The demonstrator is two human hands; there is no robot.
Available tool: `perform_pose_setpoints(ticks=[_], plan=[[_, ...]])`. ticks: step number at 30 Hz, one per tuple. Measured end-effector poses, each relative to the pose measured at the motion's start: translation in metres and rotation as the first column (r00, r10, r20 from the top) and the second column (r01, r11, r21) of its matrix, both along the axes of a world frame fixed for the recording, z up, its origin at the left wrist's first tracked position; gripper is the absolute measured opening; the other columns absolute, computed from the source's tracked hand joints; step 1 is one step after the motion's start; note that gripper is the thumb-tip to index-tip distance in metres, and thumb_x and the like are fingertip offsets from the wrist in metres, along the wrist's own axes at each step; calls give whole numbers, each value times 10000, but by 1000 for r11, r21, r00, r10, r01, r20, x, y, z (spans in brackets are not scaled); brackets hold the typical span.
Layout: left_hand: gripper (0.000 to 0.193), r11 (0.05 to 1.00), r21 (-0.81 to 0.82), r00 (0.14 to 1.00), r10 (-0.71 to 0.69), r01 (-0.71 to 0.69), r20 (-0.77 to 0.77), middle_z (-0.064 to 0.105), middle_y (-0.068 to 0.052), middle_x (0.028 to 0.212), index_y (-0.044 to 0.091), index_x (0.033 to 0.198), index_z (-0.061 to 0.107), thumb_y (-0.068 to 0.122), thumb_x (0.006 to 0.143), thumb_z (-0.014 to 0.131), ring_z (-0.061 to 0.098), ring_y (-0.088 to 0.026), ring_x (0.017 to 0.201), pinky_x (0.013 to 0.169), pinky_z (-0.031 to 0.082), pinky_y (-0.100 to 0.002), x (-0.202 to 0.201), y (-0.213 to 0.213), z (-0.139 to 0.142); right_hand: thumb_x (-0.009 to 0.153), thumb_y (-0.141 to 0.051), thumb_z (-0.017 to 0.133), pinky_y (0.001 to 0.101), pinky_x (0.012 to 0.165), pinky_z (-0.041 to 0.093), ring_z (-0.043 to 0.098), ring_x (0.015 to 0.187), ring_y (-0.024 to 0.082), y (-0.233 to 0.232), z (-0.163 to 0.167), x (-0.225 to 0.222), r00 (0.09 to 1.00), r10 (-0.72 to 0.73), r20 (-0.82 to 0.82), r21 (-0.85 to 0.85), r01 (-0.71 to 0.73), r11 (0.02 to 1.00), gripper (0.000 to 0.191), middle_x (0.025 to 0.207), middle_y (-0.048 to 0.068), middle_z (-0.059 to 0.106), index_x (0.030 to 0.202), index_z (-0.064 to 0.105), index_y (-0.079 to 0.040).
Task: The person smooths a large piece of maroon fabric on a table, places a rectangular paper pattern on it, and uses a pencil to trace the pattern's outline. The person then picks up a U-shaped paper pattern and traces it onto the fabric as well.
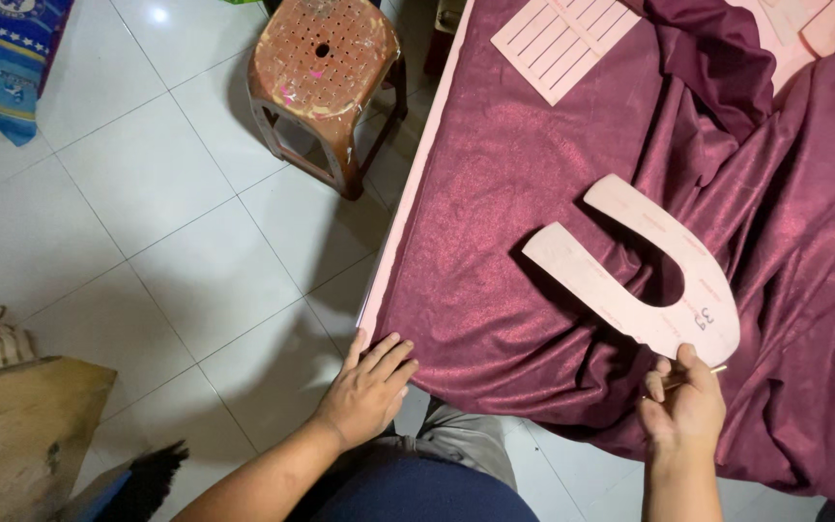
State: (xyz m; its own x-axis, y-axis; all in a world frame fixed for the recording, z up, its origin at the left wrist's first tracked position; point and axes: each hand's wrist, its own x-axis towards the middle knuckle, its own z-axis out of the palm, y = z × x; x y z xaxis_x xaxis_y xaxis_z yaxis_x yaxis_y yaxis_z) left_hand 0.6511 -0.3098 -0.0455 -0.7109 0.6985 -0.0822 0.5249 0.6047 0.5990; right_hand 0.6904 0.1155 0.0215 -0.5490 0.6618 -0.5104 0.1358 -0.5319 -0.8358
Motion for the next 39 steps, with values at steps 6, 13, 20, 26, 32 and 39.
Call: perform_pose_setpoints(ticks=[6, 13, 20, 26, 32, 39], plan=[[533, 982, 50, 983, -182, 183, -20, 427, -125, 1545, 90, 1378, 592, 293, 890, 658, 311, -309, 1475, 1202, 119, -637, -6, 23, 13, 1059, -219, 574, 202, 414, 342, 714, 781, 125, -78, -16, -25, 986, 154, 69, -188, -139, 972, 157, 999, 72, 714, 1140, 567, -85], [646, 979, -31, 979, -203, 202, -28, 340, -51, 1628, 135, 1474, 516, 328, 876, 665, 265, -262, 1502, 1209, 104, -603, -5, 43, 3, 1056, -184, 497, 226, 398, 324, 705, 802, 179, -90, -44, -38, 960, 170, 223, 33, -181, 983, 187, 1065, 46, 688, 1228, 528, -118], [658, 972, -54, 969, -231, 227, -89, 396, -58, 1620, 137, 1440, 560, 304, 823, 716, 318, -247, 1494, 1205, 151, -609, 8, 15, -7, 1044, -190, 521, 194, 408, 365, 712, 806, 146, -67, -25, -32, 981, 188, 39, -77, -185, 980, 287, 1159, 7, 700, 1330, 517, -165], [681, 971, 57, 970, -229, 234, -86, 386, -109, 1610, 122, 1423, 569, 342, 805, 754, 309, -299, 1515, 1214, 149, -659, 12, 35, 2, 1126, -160, 574, 227, 505, 354, 617, 873, 189, -78, 27, -32, 971, 220, -97, 281, -186, 942, 206, 1095, 111, 622, 1311, 600, -76], [822, 919, -115, 926, -376, 377, 38, 293, -91, 1635, 110, 1481, 464, 318, 743, 762, 234, -291, 1509, 1175, 61, -666, 1, 76, 5, 910, -9, 668, 321, 859, 543, 682, 1078, 263, -109, -7, -30, 772, 539, 338, 909, -416, 26, 345, 1338, 119, 650, 1239, 719, -100], [816, 904, -122, 909, -416, 410, -25, 433, -94, 1567, 67, 1485, 497, 310, 747, 744, 361, -254, 1463, 1236, 116, -587, 15, 69, -8, 757, -58, 764, 308, 776, 593, 729, 988, 217, -133, -56, 5, 504, 609, 613, 674, -736, -68, 449, 1316, 72, 673, 1185, 753, -190]])
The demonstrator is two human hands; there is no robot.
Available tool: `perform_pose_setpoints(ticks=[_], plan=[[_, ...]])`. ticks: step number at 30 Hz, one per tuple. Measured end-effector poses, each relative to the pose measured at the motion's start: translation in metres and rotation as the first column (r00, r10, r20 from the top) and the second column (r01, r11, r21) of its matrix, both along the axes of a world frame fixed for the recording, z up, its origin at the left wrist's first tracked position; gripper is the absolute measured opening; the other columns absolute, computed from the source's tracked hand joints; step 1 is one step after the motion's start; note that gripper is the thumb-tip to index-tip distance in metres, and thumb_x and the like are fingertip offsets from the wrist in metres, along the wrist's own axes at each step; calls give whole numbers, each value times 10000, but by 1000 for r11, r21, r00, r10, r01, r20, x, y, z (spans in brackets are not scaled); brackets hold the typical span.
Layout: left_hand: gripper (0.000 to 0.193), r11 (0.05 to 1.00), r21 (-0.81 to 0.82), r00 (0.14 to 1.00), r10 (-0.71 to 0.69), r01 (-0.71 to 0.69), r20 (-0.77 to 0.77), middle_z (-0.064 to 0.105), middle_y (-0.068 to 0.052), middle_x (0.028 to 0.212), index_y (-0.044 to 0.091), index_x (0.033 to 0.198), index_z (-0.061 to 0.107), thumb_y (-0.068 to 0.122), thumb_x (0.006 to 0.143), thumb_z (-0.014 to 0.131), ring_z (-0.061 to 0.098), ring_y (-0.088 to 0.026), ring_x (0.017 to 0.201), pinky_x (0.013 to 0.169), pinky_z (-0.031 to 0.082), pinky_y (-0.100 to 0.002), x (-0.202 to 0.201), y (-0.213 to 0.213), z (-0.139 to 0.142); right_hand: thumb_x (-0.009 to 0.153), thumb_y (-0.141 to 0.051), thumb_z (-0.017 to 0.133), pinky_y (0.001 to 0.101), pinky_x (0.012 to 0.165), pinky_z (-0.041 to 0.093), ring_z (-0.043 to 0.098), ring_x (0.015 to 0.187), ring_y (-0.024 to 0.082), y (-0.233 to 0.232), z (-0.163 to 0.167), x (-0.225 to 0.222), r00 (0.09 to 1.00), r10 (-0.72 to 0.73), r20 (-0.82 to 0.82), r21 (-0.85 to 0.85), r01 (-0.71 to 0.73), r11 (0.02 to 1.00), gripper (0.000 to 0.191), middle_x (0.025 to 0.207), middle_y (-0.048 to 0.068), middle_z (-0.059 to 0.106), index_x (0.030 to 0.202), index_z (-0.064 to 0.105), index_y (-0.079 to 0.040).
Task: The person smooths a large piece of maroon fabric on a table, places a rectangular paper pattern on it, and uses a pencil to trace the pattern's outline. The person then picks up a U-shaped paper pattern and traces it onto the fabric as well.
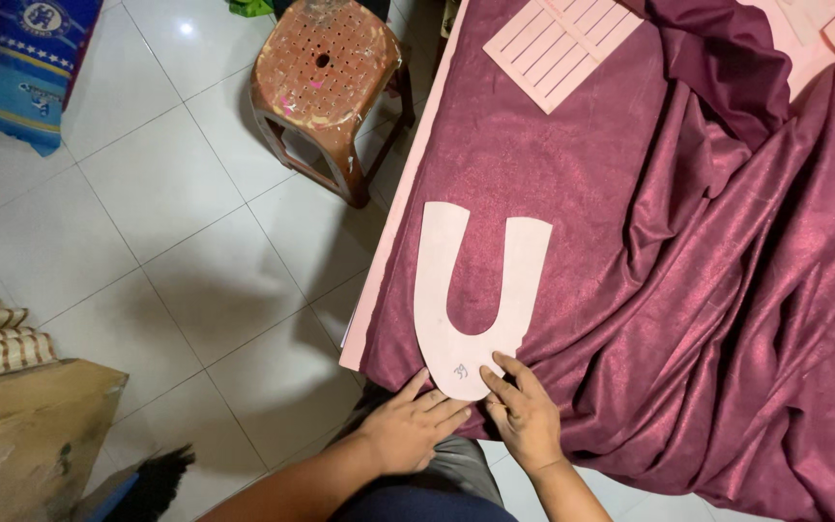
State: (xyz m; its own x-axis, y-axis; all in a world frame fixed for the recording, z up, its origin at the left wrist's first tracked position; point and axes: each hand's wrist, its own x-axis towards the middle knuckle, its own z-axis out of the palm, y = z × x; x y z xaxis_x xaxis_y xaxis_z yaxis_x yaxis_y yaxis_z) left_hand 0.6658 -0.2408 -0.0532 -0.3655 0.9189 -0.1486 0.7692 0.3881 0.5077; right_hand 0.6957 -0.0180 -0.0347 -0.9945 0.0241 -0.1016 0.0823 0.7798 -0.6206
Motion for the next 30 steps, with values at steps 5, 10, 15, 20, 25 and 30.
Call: perform_pose_setpoints(ticks=[5, 10, 15, 20, 25, 30], plan=[[455, 937, 331, 987, 142, -111, -71, 603, -115, 1433, 56, 1236, 686, 243, 823, 720, 508, -257, 1396, 1227, 284, -545, 7, -16, -12, 764, -57, 778, 289, 798, 592, 747, 964, 201, 4, 6, -4, 999, -15, 52, -79, 19, 997, 414, 1321, 63, 682, 1162, 758, -172], [301, 910, 317, 961, 274, -269, 30, 639, -144, 1306, 55, 1119, 703, 178, 845, 682, 554, -301, 1305, 1192, 360, -481, -10, -19, 3, 917, 46, 678, 294, 1053, 501, 681, 1156, 239, 29, 72, -11, 899, -301, -318, -242, 230, 943, 304, 1271, 110, 696, 1209, 711, -34], [393, 864, 323, 915, 402, -386, 19, 541, -153, 1447, 64, 1254, 651, 234, 899, 639, 452, -328, 1403, 1217, 264, -513, -70, 22, 13, 1106, -39, 613, 213, 824, 526, 638, 844, 87, 70, 138, -36, 632, -682, -368, -545, 447, 709, 132, 1024, 90, 698, 1199, 638, 51], [580, 850, 126, 850, 522, -512, -68, 345, -103, 1612, 139, 1487, 479, 367, 961, 561, 264, -312, 1496, 1216, 119, -530, -124, 35, 5, 1104, -60, 656, 175, 840, 505, 632, 903, 50, 92, 142, -77, 709, -615, -346, -525, 397, 753, 159, 1109, 44, 694, 1240, 649, 24], [666, 826, 86, 822, 563, -557, -85, 306, -84, 1664, 91, 1544, 416, 438, 988, 537, 241, -267, 1544, 1265, 116, -483, -118, 16, -1, 1034, -69, 736, 227, 912, 517, 633, 1000, 89, 97, 115, -80, 772, -563, -296, -396, 437, 808, 248, 1146, 35, 684, 1222, 600, 18], [748, 811, 98, 811, 583, -577, -54, 319, -115, 1638, 57, 1523, 412, 498, 941, 573, 249, -279, 1526, 1247, 104, -503, -99, 9, 3, 984, -83, 779, 274, 750, 518, 658, 813, 143, 100, 98, -79, 826, -564, 17, -127, 561, 818, 157, 935, 68, 720, 1079, 693, 8]])
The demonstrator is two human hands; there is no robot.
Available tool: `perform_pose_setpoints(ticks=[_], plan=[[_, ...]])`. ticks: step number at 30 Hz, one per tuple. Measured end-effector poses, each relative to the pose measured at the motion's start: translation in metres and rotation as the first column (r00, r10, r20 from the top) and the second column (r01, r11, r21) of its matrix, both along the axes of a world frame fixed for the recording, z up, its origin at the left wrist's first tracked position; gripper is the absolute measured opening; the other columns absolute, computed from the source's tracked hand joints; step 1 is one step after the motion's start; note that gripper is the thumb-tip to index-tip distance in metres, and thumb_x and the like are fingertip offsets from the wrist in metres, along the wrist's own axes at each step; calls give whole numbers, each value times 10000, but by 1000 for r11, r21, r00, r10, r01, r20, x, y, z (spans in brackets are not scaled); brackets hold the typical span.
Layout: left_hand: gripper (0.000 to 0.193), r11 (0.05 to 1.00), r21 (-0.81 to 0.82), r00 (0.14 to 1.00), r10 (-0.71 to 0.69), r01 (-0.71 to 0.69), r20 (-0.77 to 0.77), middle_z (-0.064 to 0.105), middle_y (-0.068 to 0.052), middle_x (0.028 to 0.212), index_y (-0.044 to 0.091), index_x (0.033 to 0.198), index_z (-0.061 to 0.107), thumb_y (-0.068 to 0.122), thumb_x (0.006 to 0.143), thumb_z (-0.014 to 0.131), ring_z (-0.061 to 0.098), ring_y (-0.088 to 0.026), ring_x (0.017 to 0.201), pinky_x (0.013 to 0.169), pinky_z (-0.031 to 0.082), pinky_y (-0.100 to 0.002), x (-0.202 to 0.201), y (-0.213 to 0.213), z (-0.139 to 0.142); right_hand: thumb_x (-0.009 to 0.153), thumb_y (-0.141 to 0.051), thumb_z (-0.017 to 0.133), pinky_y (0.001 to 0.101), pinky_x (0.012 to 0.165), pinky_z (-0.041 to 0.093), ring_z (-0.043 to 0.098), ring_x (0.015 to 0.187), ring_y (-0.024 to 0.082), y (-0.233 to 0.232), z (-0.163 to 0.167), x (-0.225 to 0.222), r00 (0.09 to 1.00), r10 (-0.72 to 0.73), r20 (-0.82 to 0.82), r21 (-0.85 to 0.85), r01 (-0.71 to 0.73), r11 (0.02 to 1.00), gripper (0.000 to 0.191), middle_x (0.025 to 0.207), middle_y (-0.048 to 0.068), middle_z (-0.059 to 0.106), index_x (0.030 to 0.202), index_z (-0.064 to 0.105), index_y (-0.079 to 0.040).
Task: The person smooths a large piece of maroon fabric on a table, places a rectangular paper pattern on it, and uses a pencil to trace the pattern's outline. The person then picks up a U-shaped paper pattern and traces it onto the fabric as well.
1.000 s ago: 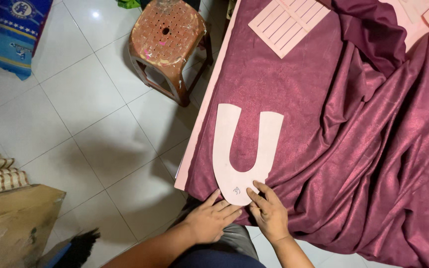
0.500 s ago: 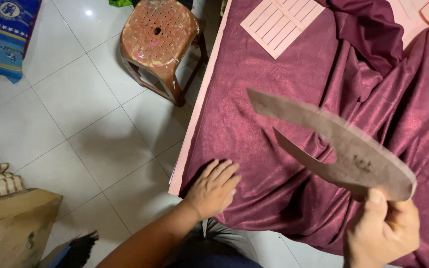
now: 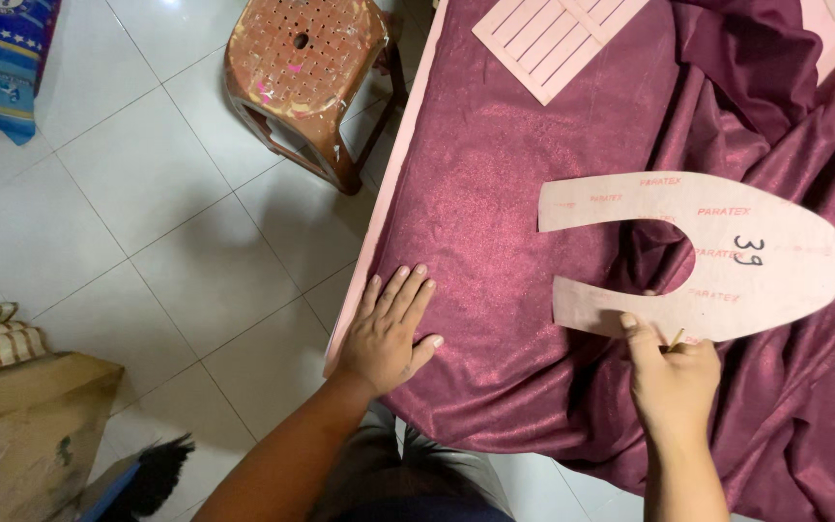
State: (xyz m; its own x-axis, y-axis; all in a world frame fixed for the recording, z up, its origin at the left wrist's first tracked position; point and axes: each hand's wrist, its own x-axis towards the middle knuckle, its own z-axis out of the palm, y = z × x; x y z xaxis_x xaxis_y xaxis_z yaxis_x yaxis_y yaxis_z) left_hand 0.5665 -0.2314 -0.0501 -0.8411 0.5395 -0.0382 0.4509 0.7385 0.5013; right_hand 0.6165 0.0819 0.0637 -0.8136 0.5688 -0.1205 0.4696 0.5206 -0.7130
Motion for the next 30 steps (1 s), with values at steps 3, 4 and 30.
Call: perform_pose_setpoints(ticks=[3, 4, 30], plan=[[793, 999, 25, 999, 28, -28, 25, 344, -130, 1615, 34, 1515, 413, 514, 913, 606, 268, -283, 1513, 1240, 105, -510, 3, -3, 3, 933, -74, 780, 246, 699, 499, 624, 788, 103, 11, 7, -9, 998, 35, -53, -219, -46, 975, 205, 944, 42, 705, 1075, 655, 5], [804, 999, 39, 999, 36, -37, 24, 354, -136, 1608, 26, 1513, 415, 515, 907, 617, 275, -285, 1511, 1240, 106, -512, 2, -4, 4, 919, -68, 791, 255, 655, 483, 605, 734, 110, 17, 10, -14, 997, 74, 4, -267, -71, 961, 203, 890, 51, 697, 1048, 661, 18], [565, 986, 126, 994, 104, -106, 26, 476, -118, 1553, 57, 1387, 576, 346, 905, 642, 373, -266, 1491, 1258, 169, -485, -4, -5, -7, 931, -32, 757, 201, 573, 436, 501, 628, 43, 14, -104, -115, 993, 108, -43, -358, -116, 926, 281, 773, -45, 566, 1160, 595, -10]])
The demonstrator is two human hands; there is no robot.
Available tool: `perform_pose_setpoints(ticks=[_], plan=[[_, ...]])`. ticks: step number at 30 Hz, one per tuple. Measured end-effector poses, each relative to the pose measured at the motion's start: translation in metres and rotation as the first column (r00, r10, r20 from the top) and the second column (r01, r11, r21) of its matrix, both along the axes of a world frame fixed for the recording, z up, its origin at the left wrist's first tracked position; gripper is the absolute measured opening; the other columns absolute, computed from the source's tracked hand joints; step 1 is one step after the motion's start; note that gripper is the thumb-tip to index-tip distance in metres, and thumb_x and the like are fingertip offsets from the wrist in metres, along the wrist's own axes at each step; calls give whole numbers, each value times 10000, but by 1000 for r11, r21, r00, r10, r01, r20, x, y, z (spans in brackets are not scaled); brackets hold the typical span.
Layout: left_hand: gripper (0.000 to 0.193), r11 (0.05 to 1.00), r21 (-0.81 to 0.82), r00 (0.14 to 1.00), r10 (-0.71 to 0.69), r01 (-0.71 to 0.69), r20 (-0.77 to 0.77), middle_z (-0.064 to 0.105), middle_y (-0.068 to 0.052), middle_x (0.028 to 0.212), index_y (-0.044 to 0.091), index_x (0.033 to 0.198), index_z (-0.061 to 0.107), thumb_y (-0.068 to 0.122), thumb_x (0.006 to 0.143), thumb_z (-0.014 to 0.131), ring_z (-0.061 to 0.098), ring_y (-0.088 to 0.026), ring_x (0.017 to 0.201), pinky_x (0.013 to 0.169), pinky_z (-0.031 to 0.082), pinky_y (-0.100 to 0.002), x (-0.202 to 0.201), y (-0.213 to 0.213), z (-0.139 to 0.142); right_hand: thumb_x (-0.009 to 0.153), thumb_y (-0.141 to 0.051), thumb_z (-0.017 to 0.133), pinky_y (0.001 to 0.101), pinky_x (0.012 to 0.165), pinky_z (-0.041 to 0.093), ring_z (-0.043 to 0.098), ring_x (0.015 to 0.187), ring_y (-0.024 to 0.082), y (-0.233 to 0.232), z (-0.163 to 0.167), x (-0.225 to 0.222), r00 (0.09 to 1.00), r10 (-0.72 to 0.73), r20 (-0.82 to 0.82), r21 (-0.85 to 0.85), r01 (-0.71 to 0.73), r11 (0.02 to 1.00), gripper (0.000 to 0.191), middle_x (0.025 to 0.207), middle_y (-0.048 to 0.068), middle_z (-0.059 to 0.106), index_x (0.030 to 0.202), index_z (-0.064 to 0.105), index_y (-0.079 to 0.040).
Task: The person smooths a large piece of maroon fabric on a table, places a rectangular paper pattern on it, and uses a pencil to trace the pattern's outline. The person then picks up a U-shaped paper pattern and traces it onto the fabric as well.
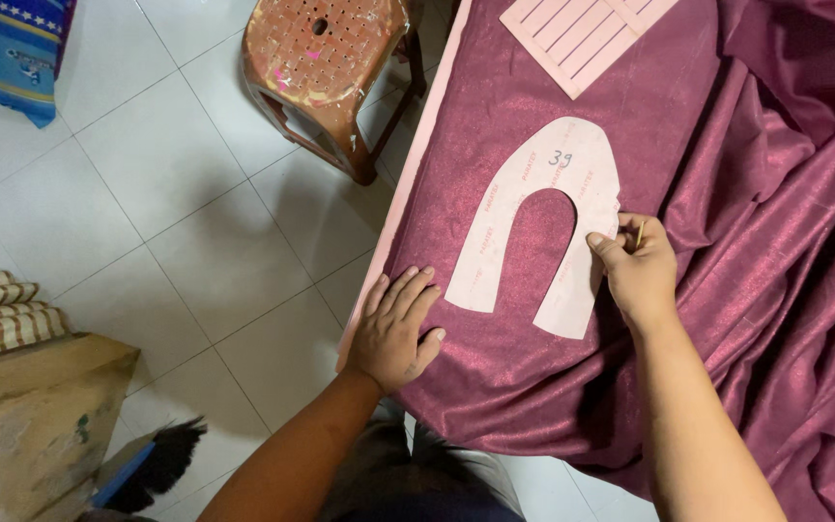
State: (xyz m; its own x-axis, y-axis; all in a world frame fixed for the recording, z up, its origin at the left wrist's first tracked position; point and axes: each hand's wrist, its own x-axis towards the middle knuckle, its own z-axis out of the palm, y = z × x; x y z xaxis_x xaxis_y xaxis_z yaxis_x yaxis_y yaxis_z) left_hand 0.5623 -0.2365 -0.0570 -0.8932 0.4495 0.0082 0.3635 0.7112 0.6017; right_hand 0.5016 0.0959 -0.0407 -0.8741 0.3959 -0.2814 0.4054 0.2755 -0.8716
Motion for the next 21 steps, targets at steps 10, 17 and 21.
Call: perform_pose_setpoints(ticks=[10, 17, 21], plan=[[589, 999, -33, 999, -19, 18, -39, 484, -116, 1536, 121, 1439, 572, 364, 905, 622, 390, -270, 1469, 1246, 168, -481, -1, -1, 2, 923, -30, 754, 191, 616, 449, 507, 675, 30, -1, -1, 4, 1000, -1, 10, 1, 1, 1000, 281, 799, -62, 562, 1160, 603, -28], [558, 999, -36, 999, -26, 25, -20, 470, -115, 1548, 174, 1429, 599, 367, 905, 621, 379, -276, 1471, 1243, 157, -497, 1, -2, -1, 921, -36, 756, 190, 625, 440, 497, 685, 31, 0, -3, 5, 1000, 3, 0, -13, -3, 1000, 288, 806, -62, 554, 1169, 609, -35], [553, 999, -39, 1000, -31, 31, 0, 463, -115, 1550, 202, 1425, 606, 363, 896, 623, 370, -288, 1470, 1241, 152, -503, 0, -3, 0, 918, -43, 764, 188, 666, 462, 523, 732, 28, -1, -6, 8, 1000, -5, -16, 29, 6, 1000, 297, 842, -60, 571, 1174, 613, -31]])
